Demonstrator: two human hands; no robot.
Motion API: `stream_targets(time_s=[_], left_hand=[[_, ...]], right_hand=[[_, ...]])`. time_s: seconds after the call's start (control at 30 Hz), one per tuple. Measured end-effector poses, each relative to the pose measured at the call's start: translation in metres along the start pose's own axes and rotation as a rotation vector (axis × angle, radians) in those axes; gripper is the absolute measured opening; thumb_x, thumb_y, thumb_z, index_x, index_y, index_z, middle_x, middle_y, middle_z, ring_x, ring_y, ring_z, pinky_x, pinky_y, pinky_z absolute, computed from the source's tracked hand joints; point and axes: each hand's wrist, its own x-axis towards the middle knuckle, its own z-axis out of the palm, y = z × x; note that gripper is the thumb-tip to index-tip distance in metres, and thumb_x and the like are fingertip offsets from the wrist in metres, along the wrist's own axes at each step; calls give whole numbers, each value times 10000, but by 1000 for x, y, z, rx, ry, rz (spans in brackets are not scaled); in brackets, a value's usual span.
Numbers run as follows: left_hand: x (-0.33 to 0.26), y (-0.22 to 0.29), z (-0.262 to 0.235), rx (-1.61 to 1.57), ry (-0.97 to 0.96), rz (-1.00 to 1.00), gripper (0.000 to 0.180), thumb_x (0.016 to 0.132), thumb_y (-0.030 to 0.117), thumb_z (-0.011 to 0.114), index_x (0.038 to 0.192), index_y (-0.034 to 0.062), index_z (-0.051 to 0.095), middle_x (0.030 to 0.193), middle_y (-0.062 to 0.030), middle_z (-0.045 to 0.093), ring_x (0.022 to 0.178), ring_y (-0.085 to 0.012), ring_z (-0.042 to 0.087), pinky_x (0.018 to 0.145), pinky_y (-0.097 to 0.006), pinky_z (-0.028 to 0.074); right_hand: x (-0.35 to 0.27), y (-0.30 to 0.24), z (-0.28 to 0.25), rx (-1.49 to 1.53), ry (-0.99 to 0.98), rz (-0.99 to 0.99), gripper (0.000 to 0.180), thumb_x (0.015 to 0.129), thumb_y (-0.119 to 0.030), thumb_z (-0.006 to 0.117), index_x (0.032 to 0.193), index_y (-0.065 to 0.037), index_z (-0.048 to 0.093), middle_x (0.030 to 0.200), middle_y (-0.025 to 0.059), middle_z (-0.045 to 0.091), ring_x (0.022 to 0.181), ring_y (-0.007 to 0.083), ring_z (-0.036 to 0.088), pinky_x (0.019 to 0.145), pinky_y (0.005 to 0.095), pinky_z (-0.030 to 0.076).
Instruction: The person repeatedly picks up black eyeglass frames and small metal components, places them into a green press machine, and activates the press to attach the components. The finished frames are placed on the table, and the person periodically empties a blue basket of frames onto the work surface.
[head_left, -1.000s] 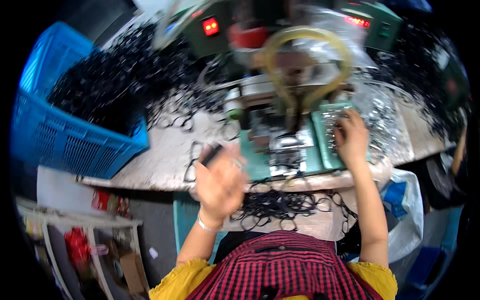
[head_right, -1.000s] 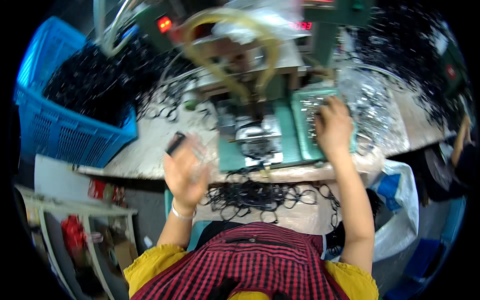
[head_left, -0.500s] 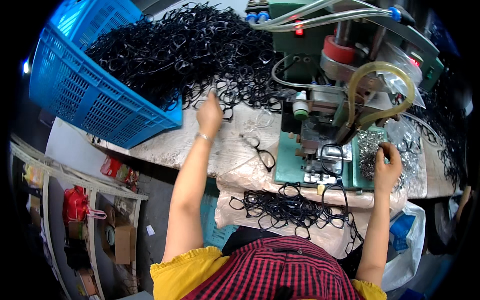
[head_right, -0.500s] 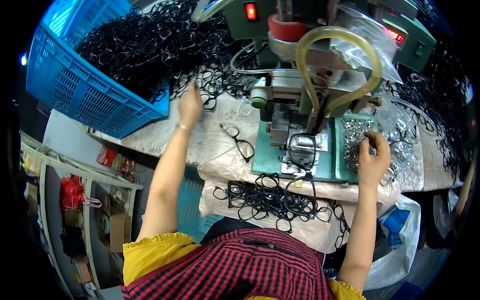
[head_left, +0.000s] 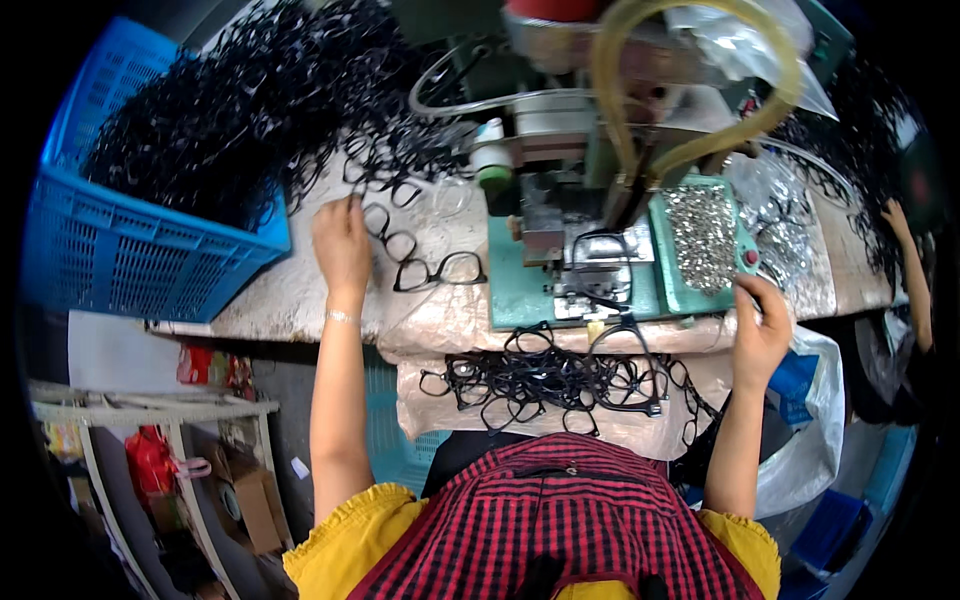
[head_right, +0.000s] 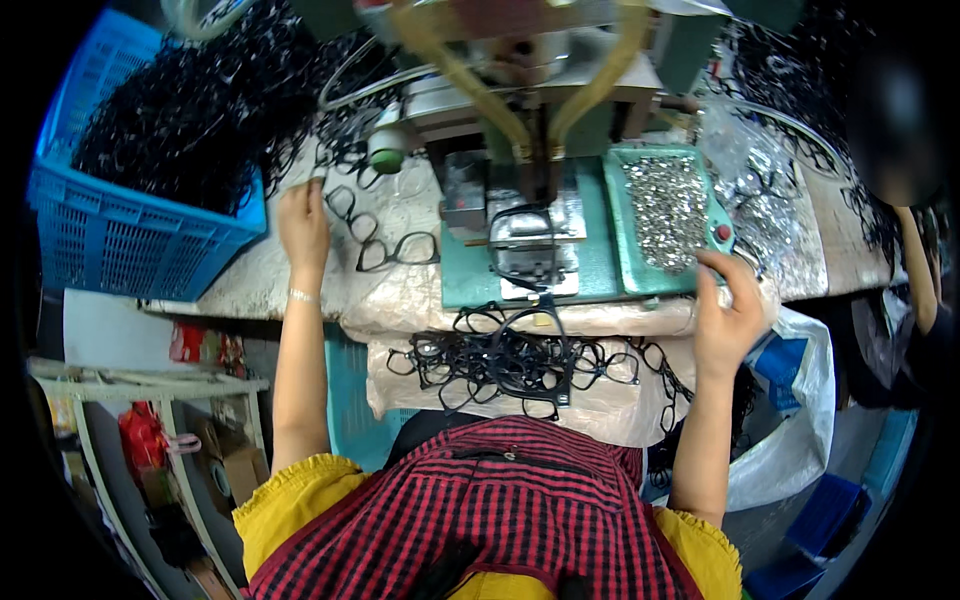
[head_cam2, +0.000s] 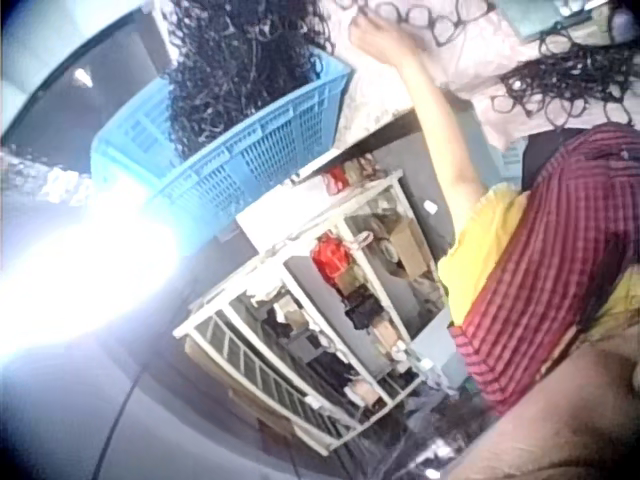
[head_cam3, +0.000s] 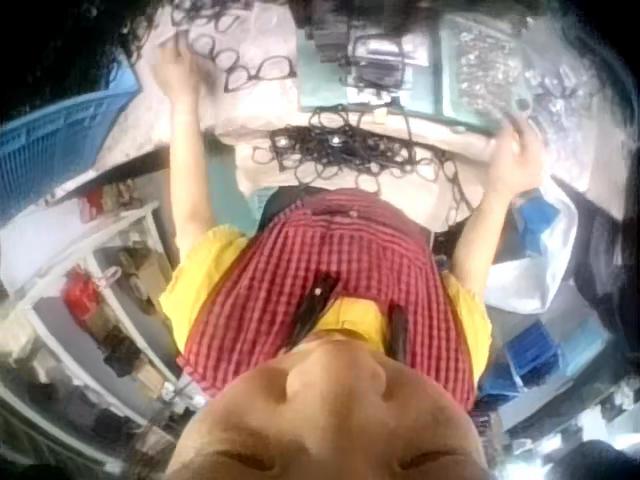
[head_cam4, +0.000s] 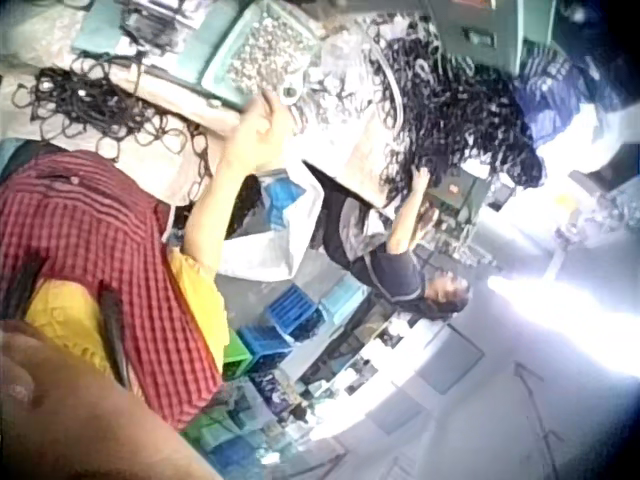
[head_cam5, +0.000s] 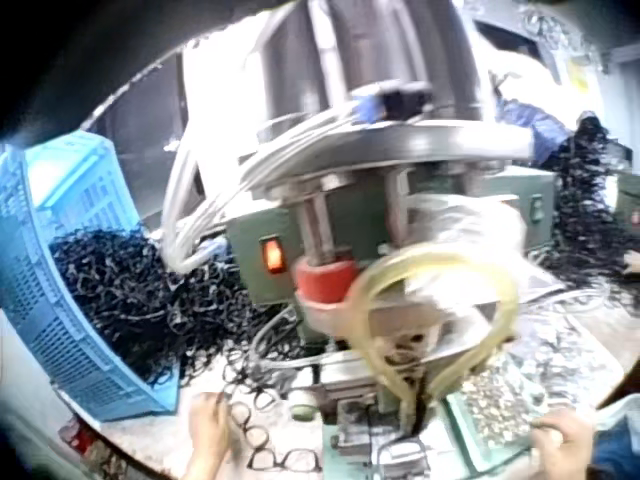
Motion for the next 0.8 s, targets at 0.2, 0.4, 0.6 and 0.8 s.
stream_targets(time_s=[0.2, 0.4, 0.6, 0.8], left_hand=[[-16, 79, 2, -823, 58, -354, 252, 1024, 179, 565, 1066, -56, 645, 1004, -71, 664, 893, -131, 613, 797, -283, 499], [-34, 136, -38, -1381, 144, -331, 146, 1008, 69, 553, 1097, -31, 612, 1026, -159, 679, 965, -246, 688, 797, -419, 615], [30, 206, -100, -1393, 188, 292, 122, 978, 72, 604, 1049, -25, 581, 963, -162, 655, 945, -313, 689, 809, -432, 586], [-3, 218, -107, -938, -104, 602, 113, 849, 139, 730, 890, 38, 700, 912, -108, 760, 787, -273, 730, 828, -391, 531]], right_hand=[[43, -90, 79, 505, -116, -106, 397, 803, 2, 691, 1189, 37, 604, 971, 116, 709, 897, 189, 699, 823, 301, 523], [38, -103, 97, 674, -140, 48, 467, 823, -5, 690, 1250, 43, 506, 891, 72, 709, 901, 127, 636, 889, 269, 466], [39, -129, 87, 911, -263, 174, 569, 825, 8, 680, 1337, 38, 433, 960, 91, 673, 962, 159, 614, 950, 307, 441], [35, -131, 49, 657, -392, -24, 485, 825, 9, 608, 1305, 3, 536, 1180, 185, 644, 1113, 288, 635, 996, 382, 459]])
